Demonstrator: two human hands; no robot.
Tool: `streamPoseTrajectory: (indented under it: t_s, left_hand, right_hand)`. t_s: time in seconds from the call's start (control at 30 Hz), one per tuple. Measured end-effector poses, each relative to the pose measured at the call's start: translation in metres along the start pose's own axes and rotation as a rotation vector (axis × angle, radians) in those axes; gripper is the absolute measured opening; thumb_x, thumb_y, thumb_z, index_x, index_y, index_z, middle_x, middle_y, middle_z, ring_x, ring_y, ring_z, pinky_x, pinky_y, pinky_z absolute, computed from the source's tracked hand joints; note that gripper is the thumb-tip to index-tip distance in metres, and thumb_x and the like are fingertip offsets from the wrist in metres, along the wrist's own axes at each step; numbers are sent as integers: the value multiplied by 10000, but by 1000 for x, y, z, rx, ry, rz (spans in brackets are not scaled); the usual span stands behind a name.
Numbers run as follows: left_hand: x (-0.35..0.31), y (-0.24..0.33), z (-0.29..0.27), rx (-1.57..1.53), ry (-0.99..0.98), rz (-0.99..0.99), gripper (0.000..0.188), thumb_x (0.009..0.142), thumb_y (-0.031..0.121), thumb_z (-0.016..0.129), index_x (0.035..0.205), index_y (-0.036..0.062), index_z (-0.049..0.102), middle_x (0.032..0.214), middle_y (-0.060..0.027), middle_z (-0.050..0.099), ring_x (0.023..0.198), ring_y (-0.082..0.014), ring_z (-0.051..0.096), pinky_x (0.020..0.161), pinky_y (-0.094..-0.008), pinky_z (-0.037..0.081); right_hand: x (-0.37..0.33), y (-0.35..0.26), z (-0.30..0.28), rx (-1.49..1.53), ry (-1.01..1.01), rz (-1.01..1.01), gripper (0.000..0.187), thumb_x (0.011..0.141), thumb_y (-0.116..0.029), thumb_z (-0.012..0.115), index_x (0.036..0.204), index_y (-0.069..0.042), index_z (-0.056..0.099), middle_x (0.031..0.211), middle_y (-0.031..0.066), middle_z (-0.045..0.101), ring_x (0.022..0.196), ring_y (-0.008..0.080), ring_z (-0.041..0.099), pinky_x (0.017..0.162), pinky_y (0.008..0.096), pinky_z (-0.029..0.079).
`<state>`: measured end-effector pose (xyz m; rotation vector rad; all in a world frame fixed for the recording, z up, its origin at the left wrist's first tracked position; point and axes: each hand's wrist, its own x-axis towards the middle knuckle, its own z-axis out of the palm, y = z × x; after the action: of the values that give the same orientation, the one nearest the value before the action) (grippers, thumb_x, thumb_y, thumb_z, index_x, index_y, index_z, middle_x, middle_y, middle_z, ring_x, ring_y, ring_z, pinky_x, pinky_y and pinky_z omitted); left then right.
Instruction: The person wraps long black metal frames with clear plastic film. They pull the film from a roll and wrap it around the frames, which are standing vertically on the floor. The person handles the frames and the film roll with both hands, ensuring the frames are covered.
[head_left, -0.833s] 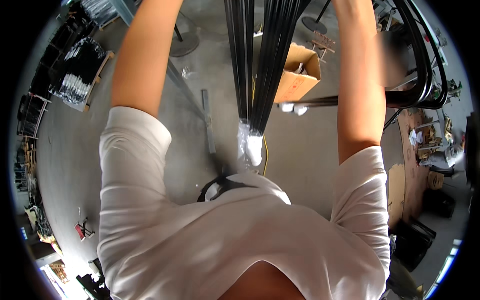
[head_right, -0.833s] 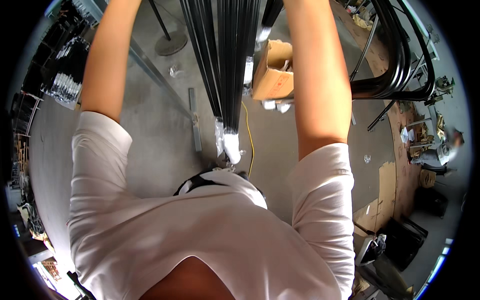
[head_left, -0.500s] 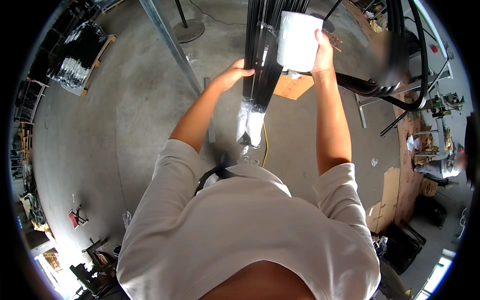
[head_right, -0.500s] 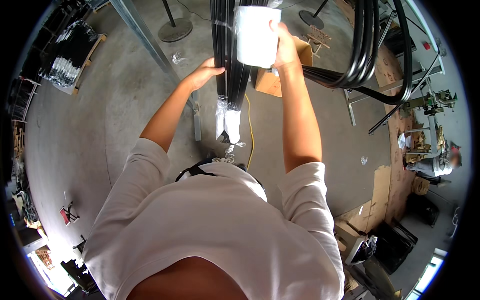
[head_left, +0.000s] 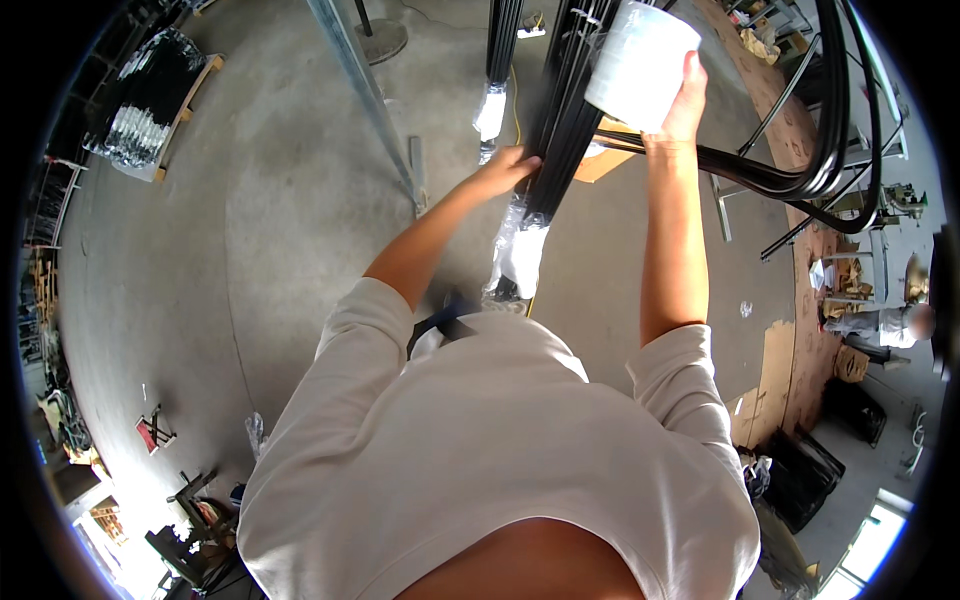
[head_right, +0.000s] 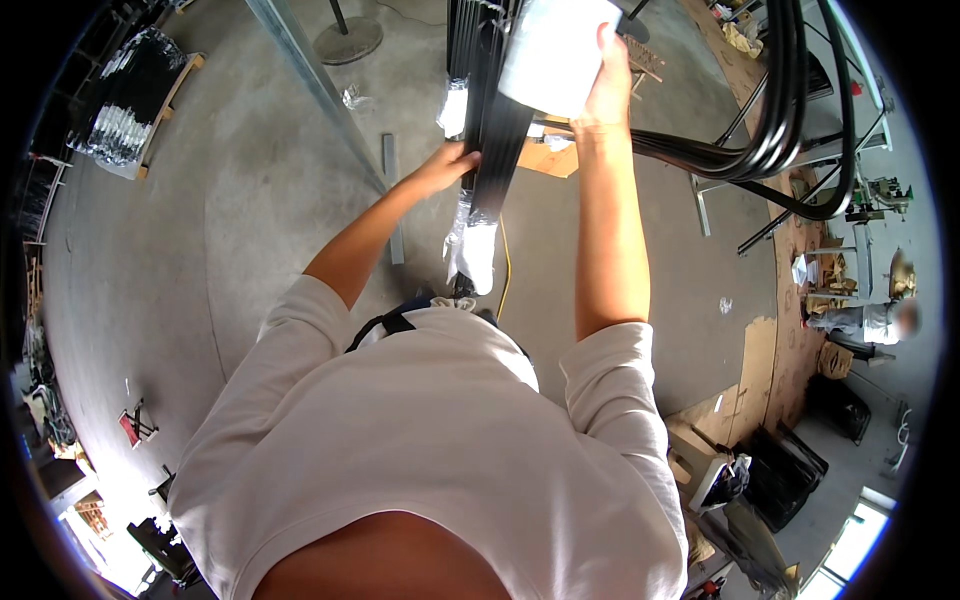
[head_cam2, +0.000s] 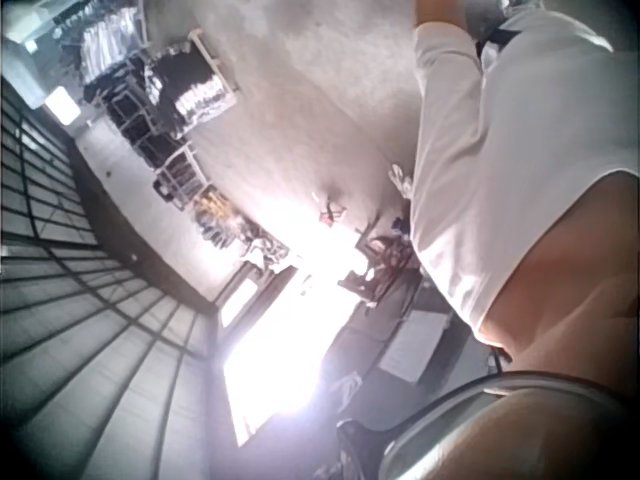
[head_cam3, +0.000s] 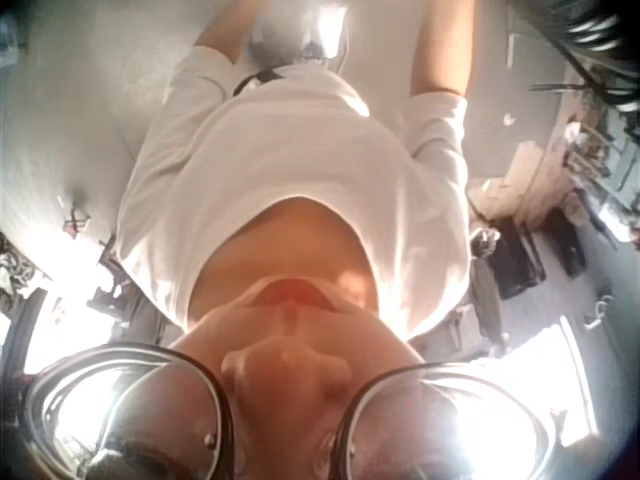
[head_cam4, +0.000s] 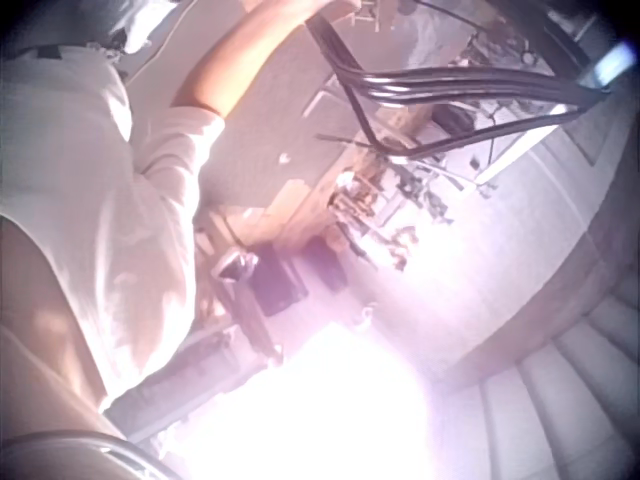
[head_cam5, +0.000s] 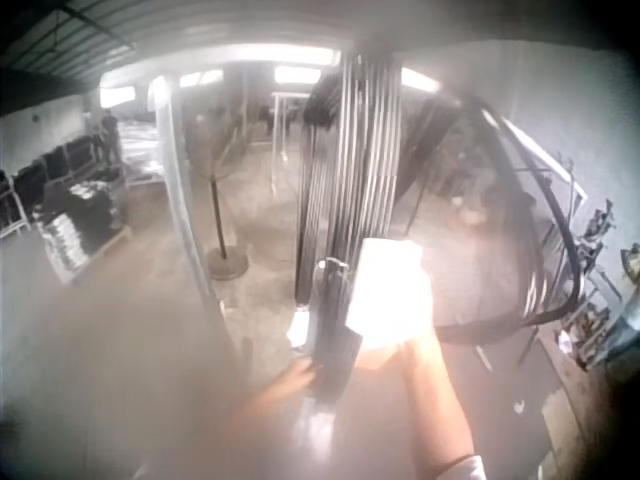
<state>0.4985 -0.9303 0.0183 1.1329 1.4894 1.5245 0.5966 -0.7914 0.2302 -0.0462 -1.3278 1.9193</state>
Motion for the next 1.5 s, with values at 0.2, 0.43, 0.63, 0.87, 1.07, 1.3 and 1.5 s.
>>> streamPoseTrajectory:
  t_s: [0.2, 0.43, 0.63, 0.87, 1.07, 1.3, 1.5]
  left_hand:
    - [-10, 17, 31, -101, 44, -118, 279, 938, 230, 410, 1055, -3, 509, 830, -26, 575, 768, -114, 507, 713, -272, 423]
    - [-24, 12, 46, -475, -35, -234, 710, 890, 571, 220, 1346, 27, 230, 1356, -109, 283, 1286, -185, 215, 1064, -313, 138]
    - [-36, 38, 77, 49, 93, 61, 943, 652, 432, 735, 1251, -12, 156, 1175, -212, 382, 1141, -265, 415, 916, -354, 362]
    - [-42, 39, 79, 30, 230, 146, 571, 726, 248, 701, 1138, -43, 434, 1019, -145, 570, 931, -207, 554, 810, -296, 425]
    - [-54, 23, 72, -111, 287, 138, 556, 753, 260, 687, 1155, -12, 417, 1034, -109, 563, 966, -182, 537, 833, -298, 417]
    - [-71, 36, 58, -128, 367, 213, 601, 699, 39, 672, 1213, -8, 364, 1157, -137, 470, 1078, -238, 464, 923, -337, 362]
    - [-106, 140, 47, 867, 152, 691, 569, 654, -90, 564, 1189, 95, 508, 1300, -132, 357, 1203, -329, 345, 1031, -437, 257]
  right_hand:
    - [-7, -20, 4, 253, -194, 4, 524, 773, -415, 611, 1089, -13, 500, 1011, 81, 565, 933, 218, 557, 801, 348, 481]
    - [-18, -23, 17, 431, -111, 42, 563, 766, -421, 610, 1138, -25, 465, 1074, 99, 537, 993, 253, 526, 866, 406, 447]
    - [-26, -14, 35, 283, 61, -72, 575, 778, -439, 578, 1165, -34, 444, 1102, 119, 521, 1007, 278, 515, 873, 435, 435]
    - [-54, 0, -24, 267, 316, 32, 598, 803, -480, 493, 1215, -55, 409, 1162, 172, 482, 1033, 333, 489, 880, 489, 414]
    - [-149, 17, -48, 708, 222, 402, 702, 733, -553, 533, 1216, -55, 426, 1112, 176, 508, 1029, 329, 489, 893, 484, 380]
    - [-193, 42, -45, 783, 334, 585, 665, 748, -554, 534, 1196, -71, 444, 1060, 163, 518, 961, 333, 501, 784, 453, 440]
    - [-202, 35, -26, 844, 125, 924, 647, 818, -548, 433, 1179, -13, 451, 983, 227, 561, 791, 355, 592, 706, 431, 513]
